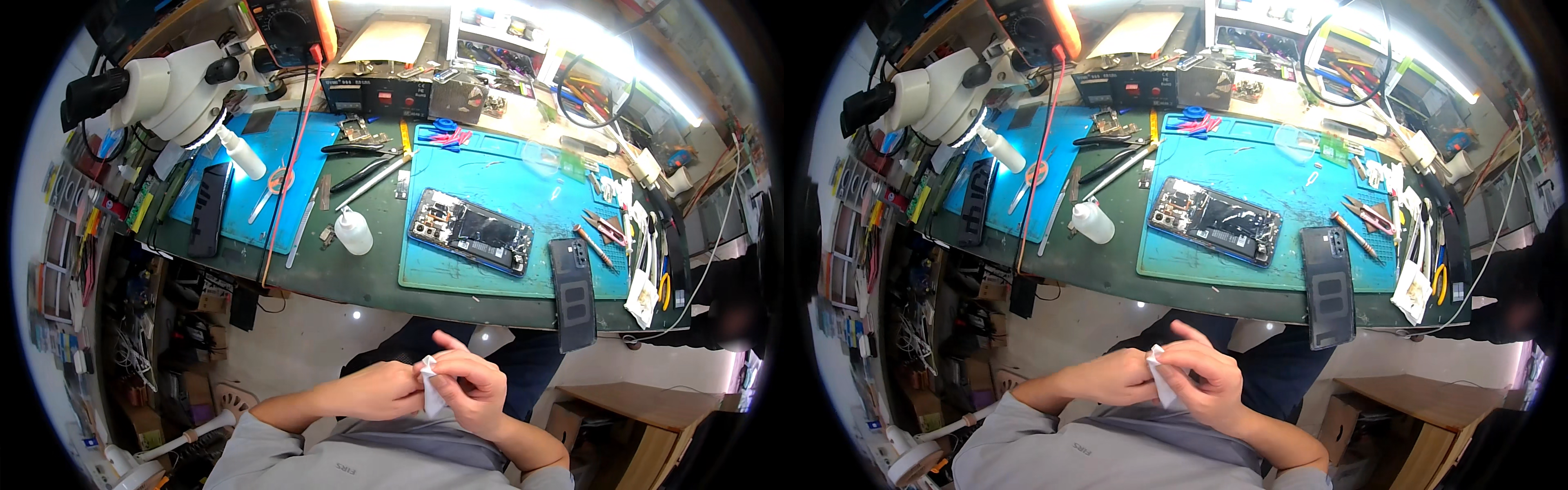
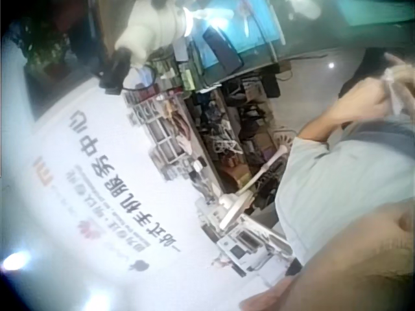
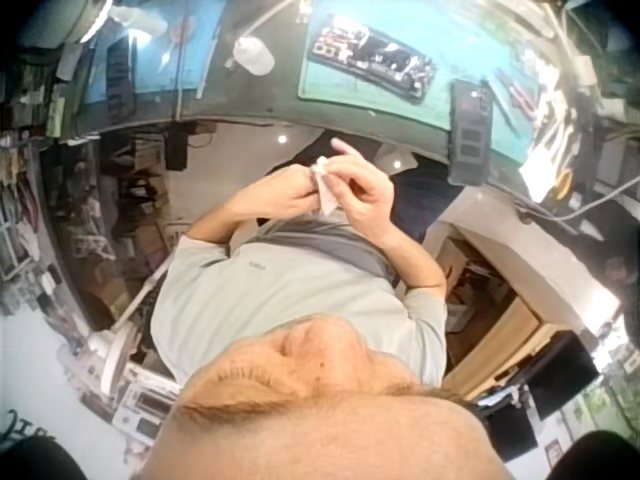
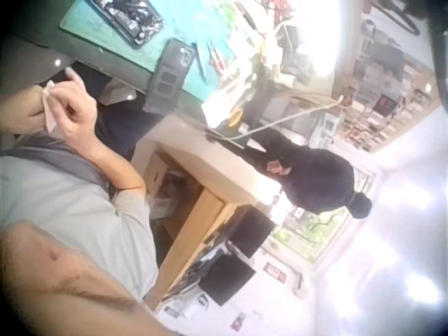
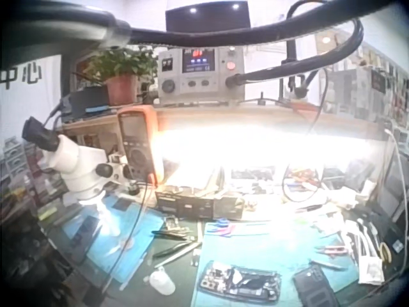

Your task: The person disassembles a smartphone, cleans internal components with a brush and cloth, applies adhesive to the frame, and reassembles the device. They handle the phone body, battery, and circuit board while using various tools on a cluttered workbench.

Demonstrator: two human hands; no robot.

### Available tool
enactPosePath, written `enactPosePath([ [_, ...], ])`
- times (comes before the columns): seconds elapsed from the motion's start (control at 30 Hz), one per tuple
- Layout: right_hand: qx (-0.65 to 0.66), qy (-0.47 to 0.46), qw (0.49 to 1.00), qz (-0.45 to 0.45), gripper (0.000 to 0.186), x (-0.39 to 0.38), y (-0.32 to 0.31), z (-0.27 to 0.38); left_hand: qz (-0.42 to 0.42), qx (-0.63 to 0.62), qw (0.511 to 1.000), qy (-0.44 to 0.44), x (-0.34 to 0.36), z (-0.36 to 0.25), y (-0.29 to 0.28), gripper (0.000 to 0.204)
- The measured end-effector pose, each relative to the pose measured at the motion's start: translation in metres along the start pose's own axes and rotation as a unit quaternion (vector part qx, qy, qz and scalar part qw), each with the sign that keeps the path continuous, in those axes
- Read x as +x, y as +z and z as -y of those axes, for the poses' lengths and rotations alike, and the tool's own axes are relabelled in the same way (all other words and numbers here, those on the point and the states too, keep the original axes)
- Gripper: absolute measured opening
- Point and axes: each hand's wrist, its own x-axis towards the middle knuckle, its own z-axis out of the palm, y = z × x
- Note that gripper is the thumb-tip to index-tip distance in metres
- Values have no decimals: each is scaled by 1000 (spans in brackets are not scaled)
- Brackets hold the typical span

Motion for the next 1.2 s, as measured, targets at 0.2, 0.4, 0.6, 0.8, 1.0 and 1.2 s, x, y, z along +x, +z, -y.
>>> enactPosePath([
  [0.2,139,144,976,-87,17,2,-5,7,-532,193,817,113,-19,-6,-67,32],
  [0.4,202,244,945,-85,20,9,-4,6,-450,381,805,65,23,2,-111,59],
  [0.6,349,391,845,-104,30,17,-10,17,-352,383,838,165,5,-19,-99,53],
  [0.8,408,412,811,-79,33,25,-5,17,-284,551,743,252,0,-30,-91,34],
  [1.0,417,411,807,-77,34,24,-5,16,-278,574,723,265,-3,-36,-90,32],
  [1.2,423,407,806,-78,34,25,-6,17,-279,583,715,268,-1,-38,-90,31],
])
